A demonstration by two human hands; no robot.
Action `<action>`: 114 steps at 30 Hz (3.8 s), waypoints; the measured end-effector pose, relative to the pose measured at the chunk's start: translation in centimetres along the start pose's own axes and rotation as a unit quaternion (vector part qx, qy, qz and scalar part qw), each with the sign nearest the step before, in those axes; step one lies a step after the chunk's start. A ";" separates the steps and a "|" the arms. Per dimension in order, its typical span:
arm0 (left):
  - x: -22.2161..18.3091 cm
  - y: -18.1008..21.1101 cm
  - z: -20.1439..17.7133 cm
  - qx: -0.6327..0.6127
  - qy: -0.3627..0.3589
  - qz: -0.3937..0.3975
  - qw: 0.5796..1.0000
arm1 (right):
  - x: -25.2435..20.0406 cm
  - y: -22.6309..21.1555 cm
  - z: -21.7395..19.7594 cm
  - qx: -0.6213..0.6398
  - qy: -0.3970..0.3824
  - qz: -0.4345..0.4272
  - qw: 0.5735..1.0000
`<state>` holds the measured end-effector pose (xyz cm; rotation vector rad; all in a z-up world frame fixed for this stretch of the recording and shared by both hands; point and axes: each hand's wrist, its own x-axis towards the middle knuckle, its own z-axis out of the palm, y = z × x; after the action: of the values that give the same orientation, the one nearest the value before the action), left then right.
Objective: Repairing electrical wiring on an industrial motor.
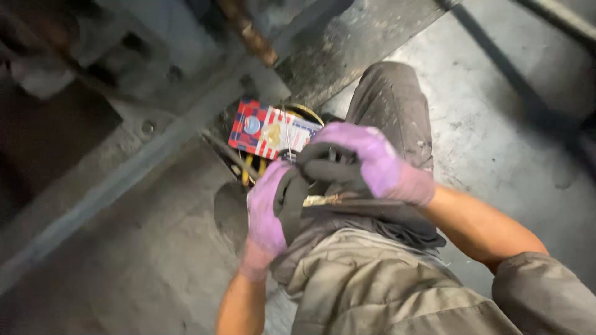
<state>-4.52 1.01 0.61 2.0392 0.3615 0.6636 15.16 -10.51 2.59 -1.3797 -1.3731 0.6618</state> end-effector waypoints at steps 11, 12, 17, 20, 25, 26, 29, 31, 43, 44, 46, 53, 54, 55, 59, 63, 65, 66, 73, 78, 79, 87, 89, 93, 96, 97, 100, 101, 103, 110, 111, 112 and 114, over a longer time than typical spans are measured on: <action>-1.1 1.6 -3.4 -0.018 0.033 0.017 0.999 | 1.7 -3.3 4.1 -0.059 0.054 -0.081 0.994; -1.2 0.9 -2.8 -0.004 0.051 -0.010 0.999 | 1.4 -2.4 4.4 -0.088 0.054 -0.061 0.993; -0.7 -3.6 -0.8 0.091 0.075 -0.056 0.991 | 6.9 7.0 -2.7 -0.025 0.204 0.091 0.974; 1.4 -2.9 0.6 0.104 0.096 -0.113 0.983 | 12.1 8.8 -6.4 0.021 0.232 0.068 0.970; 10.0 -2.4 3.2 0.054 0.111 -0.162 0.979 | 20.3 19.3 -15.3 -0.143 0.255 -0.137 0.946; 11.9 -2.6 3.8 0.021 0.108 -0.187 0.976 | 21.2 20.3 -16.3 -0.202 0.235 -0.183 0.933; 16.3 -3.2 5.4 -0.044 0.116 -0.229 0.966 | 22.8 21.8 -18.4 -0.257 0.196 -0.202 0.924; 19.5 -3.0 6.1 -0.076 0.132 -0.240 0.959 | 24.6 21.6 -19.6 -0.255 0.178 -0.185 0.932; 26.5 -4.1 10.2 -0.134 0.183 -0.096 0.969 | 24.5 17.5 -22.0 -0.050 0.123 -0.169 0.977; 26.5 -4.6 10.1 -0.118 0.212 -0.098 0.965 | 23.9 14.4 -22.4 -0.194 0.118 -0.213 0.950; 27.8 -5.0 10.0 -0.103 0.244 -0.092 0.960 | 23.0 10.0 -23.9 -0.337 0.113 -0.256 0.899; 33.6 -4.9 13.1 -0.100 0.321 0.011 0.942 | 21.6 9.9 -27.5 0.287 0.076 0.107 0.949; 33.9 -5.2 13.3 0.001 0.325 0.040 0.945 | 21.7 9.3 -27.6 0.240 0.082 0.118 0.960; 34.1 -4.8 13.1 0.002 0.326 0.038 0.945 | 21.8 9.9 -27.9 0.241 0.080 0.119 0.960; 34.9 -3.6 12.9 0.116 0.304 0.018 0.945 | 22.2 10.5 -28.9 0.151 0.035 0.028 0.988; 36.3 -2.8 12.9 0.050 0.238 0.010 0.970 | 22.8 8.6 -30.1 0.268 0.021 0.129 0.954; 37.6 -1.5 12.6 -0.004 0.194 -0.038 0.980 | 22.5 10.0 -30.7 0.228 0.022 0.098 0.969; 38.2 -0.9 12.4 -0.055 0.149 -0.084 0.984 | 22.4 10.6 -31.0 0.188 0.019 0.064 0.980; 39.7 -3.3 12.0 -0.069 0.064 -0.062 0.994 | 23.0 8.7 -32.0 0.062 0.049 0.175 0.981; 41.1 -2.9 11.1 0.123 0.086 0.040 0.988 | 22.6 8.2 -33.5 -0.018 0.024 0.114 0.993; 41.6 -3.0 11.1 0.124 0.085 0.042 0.988 | 22.2 9.0 -34.8 -0.018 0.026 0.113 0.993; 42.2 -1.0 12.2 -0.208 -0.075 -0.159 0.962 | 22.0 10.2 -38.2 -0.546 -0.014 -0.090 0.833; 41.9 -0.7 12.4 -0.254 -0.066 -0.183 0.947 | 21.9 10.5 -38.1 -0.517 -0.004 -0.113 0.849; 40.4 0.4 12.6 -0.278 -0.026 -0.237 0.931 | 22.5 8.3 -37.4 -0.448 0.041 -0.185 0.874; 40.1 -0.6 12.6 -0.148 0.008 -0.072 0.986 | 21.7 9.4 -37.1 -0.399 0.046 -0.176 0.899; 39.9 -0.6 12.4 -0.148 0.008 -0.070 0.986 | 21.6 8.9 -36.5 -0.401 0.047 -0.177 0.898; 39.3 -0.6 11.5 -0.107 0.025 0.002 0.994 | 21.8 7.3 -34.6 -0.330 0.076 -0.161 0.927; 39.1 -0.6 11.0 -0.112 0.014 -0.017 0.993 | 22.2 6.5 -33.9 -0.383 0.061 -0.181 0.904; 38.3 -1.0 10.3 -0.117 0.005 -0.038 0.992 | 22.5 6.6 -32.9 -0.433 0.044 -0.201 0.878; 37.7 -1.7 8.8 -0.121 0.002 -0.072 0.990 | 21.9 7.3 -32.6 -0.398 0.044 -0.256 0.880; 37.8 -2.5 9.0 -0.127 -0.003 -0.076 0.989 | 21.7 8.0 -32.7 -0.389 0.057 -0.261 0.882; 37.8 -2.8 9.2 -0.128 -0.004 -0.074 0.989 | 21.7 8.1 -32.9 -0.390 0.057 -0.262 0.881; 37.5 -3.7 9.7 -0.099 0.026 -0.005 0.995 | 21.5 8.8 -33.0 -0.369 0.056 -0.268 0.888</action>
<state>31.63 14.81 5.09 1.8347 0.3218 0.7183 52.56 2.21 10.89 -1.4563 -1.9010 -0.3534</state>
